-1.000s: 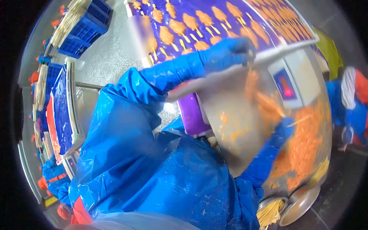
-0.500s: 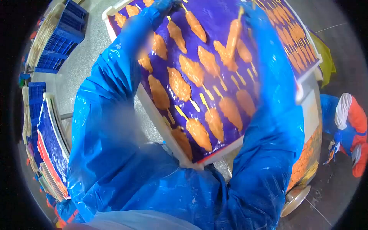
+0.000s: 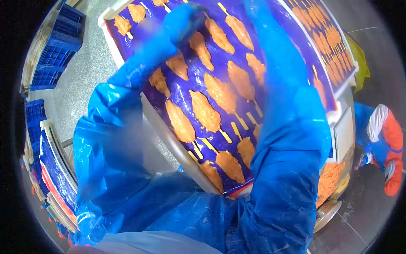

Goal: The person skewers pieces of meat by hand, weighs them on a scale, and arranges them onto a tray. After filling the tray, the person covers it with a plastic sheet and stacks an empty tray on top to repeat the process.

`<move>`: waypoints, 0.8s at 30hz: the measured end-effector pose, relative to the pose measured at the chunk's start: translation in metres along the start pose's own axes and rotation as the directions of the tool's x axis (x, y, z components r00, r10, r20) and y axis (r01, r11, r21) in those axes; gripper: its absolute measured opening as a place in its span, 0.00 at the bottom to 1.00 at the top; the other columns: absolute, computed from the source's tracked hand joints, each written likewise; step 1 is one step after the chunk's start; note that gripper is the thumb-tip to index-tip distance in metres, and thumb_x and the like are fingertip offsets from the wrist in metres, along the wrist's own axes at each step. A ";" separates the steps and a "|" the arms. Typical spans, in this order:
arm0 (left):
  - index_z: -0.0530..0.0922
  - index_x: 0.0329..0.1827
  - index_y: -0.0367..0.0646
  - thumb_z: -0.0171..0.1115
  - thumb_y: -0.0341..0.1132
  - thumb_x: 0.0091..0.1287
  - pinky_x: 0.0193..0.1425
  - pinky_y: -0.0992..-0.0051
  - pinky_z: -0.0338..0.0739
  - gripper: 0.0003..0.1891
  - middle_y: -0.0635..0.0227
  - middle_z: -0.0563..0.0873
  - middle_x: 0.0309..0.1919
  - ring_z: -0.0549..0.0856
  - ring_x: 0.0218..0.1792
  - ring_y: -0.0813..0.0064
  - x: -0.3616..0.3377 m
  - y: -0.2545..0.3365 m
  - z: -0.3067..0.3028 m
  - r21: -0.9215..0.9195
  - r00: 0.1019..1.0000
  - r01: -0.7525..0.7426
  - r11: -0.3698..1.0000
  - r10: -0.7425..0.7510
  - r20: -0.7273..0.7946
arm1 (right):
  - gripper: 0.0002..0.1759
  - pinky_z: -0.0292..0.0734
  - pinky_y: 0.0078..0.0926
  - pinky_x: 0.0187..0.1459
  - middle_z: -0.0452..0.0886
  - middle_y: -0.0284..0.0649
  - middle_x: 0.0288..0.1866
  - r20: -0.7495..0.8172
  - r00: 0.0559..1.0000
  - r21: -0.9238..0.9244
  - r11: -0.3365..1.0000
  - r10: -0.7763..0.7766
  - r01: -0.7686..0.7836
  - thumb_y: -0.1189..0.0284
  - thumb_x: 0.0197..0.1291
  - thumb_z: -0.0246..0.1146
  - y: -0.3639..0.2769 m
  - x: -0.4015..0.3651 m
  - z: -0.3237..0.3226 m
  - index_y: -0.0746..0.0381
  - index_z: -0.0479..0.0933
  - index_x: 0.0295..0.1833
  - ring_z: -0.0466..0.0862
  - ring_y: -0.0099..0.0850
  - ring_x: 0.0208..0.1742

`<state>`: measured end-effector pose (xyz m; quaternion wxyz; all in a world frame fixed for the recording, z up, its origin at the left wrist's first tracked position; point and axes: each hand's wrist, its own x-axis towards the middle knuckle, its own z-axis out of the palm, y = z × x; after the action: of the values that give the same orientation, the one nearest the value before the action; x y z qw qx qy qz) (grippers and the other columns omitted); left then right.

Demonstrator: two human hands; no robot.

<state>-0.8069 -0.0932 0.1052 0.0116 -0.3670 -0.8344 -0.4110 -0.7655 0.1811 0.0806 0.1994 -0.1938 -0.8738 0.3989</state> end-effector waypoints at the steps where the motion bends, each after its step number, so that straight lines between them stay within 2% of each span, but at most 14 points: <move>1: 0.81 0.50 0.43 0.61 0.35 0.67 0.48 0.64 0.81 0.12 0.57 0.86 0.42 0.87 0.42 0.58 -0.008 -0.002 0.007 0.094 0.969 -0.240 0.966 0.233 0.077 | 0.24 0.74 0.35 0.57 0.84 0.46 0.55 -0.001 0.996 -0.012 0.996 0.092 -0.092 0.57 0.67 0.58 -0.042 -0.030 -0.023 0.64 0.79 0.59 0.81 0.38 0.54; 2: 0.82 0.51 0.44 0.61 0.35 0.65 0.50 0.62 0.80 0.13 0.55 0.86 0.43 0.86 0.44 0.53 -0.016 -0.002 0.013 0.166 0.879 -0.470 0.867 0.444 0.173 | 0.24 0.74 0.35 0.57 0.84 0.46 0.55 -0.008 0.996 -0.016 0.996 0.093 -0.093 0.57 0.67 0.58 -0.039 -0.044 -0.036 0.64 0.79 0.59 0.81 0.38 0.54; 5: 0.83 0.51 0.45 0.63 0.36 0.59 0.52 0.60 0.79 0.16 0.56 0.84 0.46 0.83 0.48 0.51 -0.019 0.034 0.011 0.274 0.892 -0.427 0.862 0.350 0.288 | 0.20 0.58 0.18 0.26 0.77 0.27 0.30 0.051 0.987 0.133 0.978 0.153 -0.158 0.51 0.69 0.56 -0.009 -0.074 -0.090 0.54 0.79 0.53 0.65 0.17 0.25; 7: 0.83 0.51 0.48 0.65 0.32 0.55 0.54 0.60 0.79 0.19 0.58 0.84 0.49 0.83 0.51 0.53 -0.031 0.070 0.012 0.087 0.851 -0.462 0.883 0.413 0.325 | 0.23 0.61 0.18 0.29 0.81 0.28 0.35 0.004 0.918 0.166 0.905 0.396 -0.391 0.48 0.70 0.52 -0.058 -0.139 -0.128 0.54 0.78 0.54 0.67 0.18 0.28; 9: 0.83 0.54 0.53 0.63 0.29 0.55 0.58 0.61 0.78 0.21 0.57 0.82 0.56 0.82 0.55 0.53 -0.030 0.070 0.055 0.120 0.752 -0.624 0.772 0.552 0.360 | 0.22 0.61 0.16 0.30 0.83 0.29 0.39 0.075 0.902 0.294 0.855 0.424 -0.426 0.49 0.71 0.52 0.012 -0.168 -0.172 0.54 0.78 0.54 0.68 0.17 0.29; 11: 0.83 0.55 0.54 0.61 0.28 0.56 0.60 0.62 0.77 0.22 0.56 0.81 0.58 0.81 0.57 0.52 -0.024 0.068 0.074 0.135 0.690 -0.682 0.718 0.572 0.443 | 0.22 0.63 0.15 0.31 0.83 0.29 0.38 -0.028 0.892 0.220 0.873 0.451 -0.435 0.50 0.71 0.52 -0.043 -0.236 -0.188 0.56 0.78 0.53 0.69 0.16 0.29; 15: 0.83 0.54 0.52 0.59 0.26 0.55 0.63 0.60 0.76 0.22 0.55 0.81 0.58 0.81 0.58 0.52 -0.022 0.071 0.071 0.049 0.771 -0.598 0.800 0.558 0.306 | 0.19 0.66 0.12 0.28 0.80 0.29 0.34 -0.035 0.832 0.370 0.780 0.554 -0.504 0.58 0.73 0.52 -0.009 -0.353 -0.255 0.60 0.77 0.55 0.74 0.17 0.28; 16: 0.85 0.51 0.53 0.59 0.27 0.55 0.61 0.60 0.77 0.20 0.56 0.83 0.56 0.82 0.57 0.54 -0.027 0.079 0.069 -0.022 0.775 -0.599 0.800 0.587 0.234 | 0.22 0.53 0.13 0.15 0.85 0.38 0.37 -0.146 0.859 0.358 0.835 0.491 -0.417 0.51 0.72 0.51 0.001 -0.389 -0.262 0.58 0.77 0.51 0.65 0.16 0.15; 18: 0.83 0.54 0.48 0.59 0.27 0.55 0.63 0.59 0.76 0.21 0.54 0.83 0.55 0.82 0.56 0.51 -0.047 0.103 0.059 -0.139 0.750 -0.585 0.799 0.599 0.282 | 0.18 0.53 0.15 0.14 0.84 0.36 0.34 0.123 0.975 0.177 0.963 0.184 -0.204 0.54 0.72 0.50 0.060 -0.464 -0.298 0.56 0.77 0.48 0.64 0.16 0.12; 19: 0.81 0.56 0.42 0.58 0.25 0.55 0.64 0.60 0.74 0.22 0.53 0.83 0.55 0.82 0.57 0.51 -0.055 0.114 0.060 -0.313 0.746 -0.466 0.828 0.558 0.364 | 0.16 0.53 0.16 0.13 0.84 0.35 0.33 0.029 0.959 0.211 0.936 0.282 -0.282 0.56 0.72 0.50 0.086 -0.514 -0.290 0.55 0.76 0.47 0.63 0.16 0.12; 20: 0.81 0.55 0.38 0.55 0.22 0.58 0.65 0.61 0.73 0.21 0.52 0.84 0.54 0.82 0.57 0.54 -0.073 0.138 0.057 -0.185 0.712 -0.584 0.790 0.609 0.350 | 0.13 0.53 0.17 0.12 0.84 0.34 0.33 -0.070 0.920 0.250 0.899 0.387 -0.359 0.58 0.72 0.50 0.096 -0.563 -0.277 0.53 0.75 0.46 0.63 0.17 0.11; 21: 0.81 0.56 0.39 0.53 0.21 0.63 0.65 0.64 0.73 0.18 0.54 0.84 0.53 0.82 0.57 0.58 -0.095 0.174 0.055 -0.296 0.695 -0.515 0.805 0.594 0.406 | 0.07 0.54 0.18 0.13 0.83 0.32 0.31 0.010 0.699 0.454 0.619 0.715 -0.641 0.63 0.71 0.52 0.066 -0.596 -0.272 0.51 0.73 0.46 0.63 0.17 0.11; 22: 0.79 0.59 0.38 0.51 0.25 0.70 0.70 0.67 0.68 0.16 0.59 0.83 0.57 0.79 0.61 0.64 -0.113 0.204 0.060 -0.326 0.658 -0.418 0.848 0.530 0.536 | 0.06 0.59 0.17 0.17 0.83 0.33 0.33 -0.081 0.855 0.202 0.848 0.513 -0.490 0.66 0.69 0.54 0.102 -0.656 -0.262 0.53 0.73 0.46 0.66 0.16 0.16; 24: 0.79 0.59 0.38 0.51 0.27 0.73 0.68 0.68 0.69 0.15 0.60 0.83 0.57 0.79 0.61 0.67 -0.160 0.277 0.083 -0.447 0.573 -0.332 0.831 0.554 0.604 | 0.07 0.63 0.15 0.24 0.83 0.34 0.36 -0.145 0.782 0.500 0.727 0.606 -0.471 0.67 0.68 0.56 0.085 -0.722 -0.250 0.56 0.75 0.46 0.69 0.14 0.23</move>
<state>-0.4945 -0.0232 0.1866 -0.2612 -0.6929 -0.5827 -0.3348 -0.0137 0.0281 0.0252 0.2410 -0.4498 -0.6246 0.5912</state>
